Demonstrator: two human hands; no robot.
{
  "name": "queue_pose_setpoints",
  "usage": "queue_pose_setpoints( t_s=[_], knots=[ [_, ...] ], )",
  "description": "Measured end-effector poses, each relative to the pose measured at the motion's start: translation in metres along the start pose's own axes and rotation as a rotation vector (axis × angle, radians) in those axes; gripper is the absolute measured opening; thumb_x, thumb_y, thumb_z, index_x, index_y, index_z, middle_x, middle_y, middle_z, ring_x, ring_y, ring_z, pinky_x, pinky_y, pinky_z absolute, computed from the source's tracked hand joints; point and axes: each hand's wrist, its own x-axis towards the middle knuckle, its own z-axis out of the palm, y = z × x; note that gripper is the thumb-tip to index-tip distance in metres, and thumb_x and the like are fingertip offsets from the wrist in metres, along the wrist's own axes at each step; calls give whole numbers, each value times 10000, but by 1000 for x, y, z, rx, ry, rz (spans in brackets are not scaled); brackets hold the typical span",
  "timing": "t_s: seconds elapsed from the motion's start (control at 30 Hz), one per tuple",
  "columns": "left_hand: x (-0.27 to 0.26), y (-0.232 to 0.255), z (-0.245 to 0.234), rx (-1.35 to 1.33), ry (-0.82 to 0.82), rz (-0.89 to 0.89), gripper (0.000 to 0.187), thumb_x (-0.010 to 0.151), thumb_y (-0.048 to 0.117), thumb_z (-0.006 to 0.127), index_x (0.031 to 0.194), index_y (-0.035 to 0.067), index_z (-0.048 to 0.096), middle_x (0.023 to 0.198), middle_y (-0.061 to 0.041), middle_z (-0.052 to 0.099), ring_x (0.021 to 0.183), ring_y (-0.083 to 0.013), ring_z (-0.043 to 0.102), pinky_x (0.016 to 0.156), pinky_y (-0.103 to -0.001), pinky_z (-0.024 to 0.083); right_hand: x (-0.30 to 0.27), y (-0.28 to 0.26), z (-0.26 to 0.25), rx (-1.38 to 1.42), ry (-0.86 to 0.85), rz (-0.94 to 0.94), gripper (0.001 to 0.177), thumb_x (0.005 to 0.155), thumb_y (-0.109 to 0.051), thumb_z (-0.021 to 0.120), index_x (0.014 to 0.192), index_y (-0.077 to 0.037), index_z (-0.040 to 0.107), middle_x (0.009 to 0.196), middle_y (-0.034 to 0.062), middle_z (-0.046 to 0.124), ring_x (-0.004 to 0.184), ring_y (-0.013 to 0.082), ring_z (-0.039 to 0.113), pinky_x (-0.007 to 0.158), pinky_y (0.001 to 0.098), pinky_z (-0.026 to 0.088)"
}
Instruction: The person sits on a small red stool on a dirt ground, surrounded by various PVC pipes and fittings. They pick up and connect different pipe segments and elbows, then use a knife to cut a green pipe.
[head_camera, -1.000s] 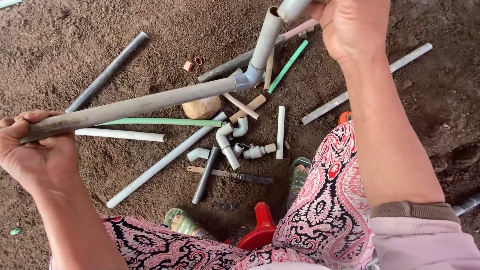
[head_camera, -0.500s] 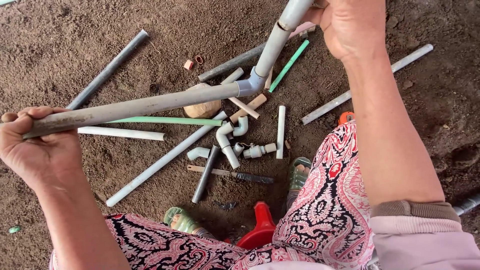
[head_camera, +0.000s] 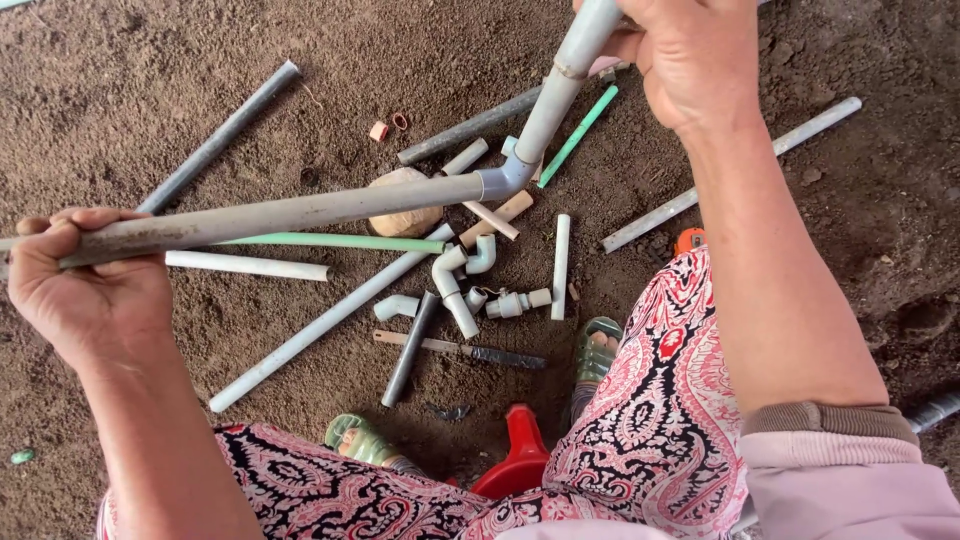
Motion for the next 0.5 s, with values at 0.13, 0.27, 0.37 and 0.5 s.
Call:
queue_pose_setpoints(
  t_s=[0.13, 0.27, 0.37, 0.5],
  knots=[
    [6, 4, -7, 43, -116, -7, 244, 757, -147, 492, 757, 79, 402, 649, -44, 493, 636, -222, 567, 763, -368, 479, -13, 23, 14, -11, -14, 67, 209, 758, 14, 725, 755, -76, 536, 680, 61, 604, 615, 246, 708, 497, 441, 690],
    [3, 6, -2, -24, 64, 68, 276, 809, -227, 520, 927, 14, 455, 719, -112, 512, 628, -259, 535, 722, -365, 511, -22, 60, 29, -44, -57, 206, 211, 719, 32, 701, 763, -82, 529, 679, 67, 595, 586, 236, 686, 474, 416, 650],
    [14, 10, -6, -47, 47, 42, 308, 724, -239, 531, 888, 10, 452, 678, -133, 535, 589, -286, 565, 664, -399, 516, -18, 76, 22, -72, -47, 253, 222, 689, 45, 683, 769, -86, 523, 679, 71, 587, 564, 228, 669, 456, 397, 621],
    [23, 14, -12, -110, 23, 44, 315, 723, -248, 528, 898, 6, 465, 747, -125, 536, 604, -286, 575, 670, -387, 504, -7, 93, -9, -135, -1, 309, 246, 650, 63, 659, 777, -91, 515, 678, 77, 578, 536, 218, 647, 433, 372, 581]
  ],
)
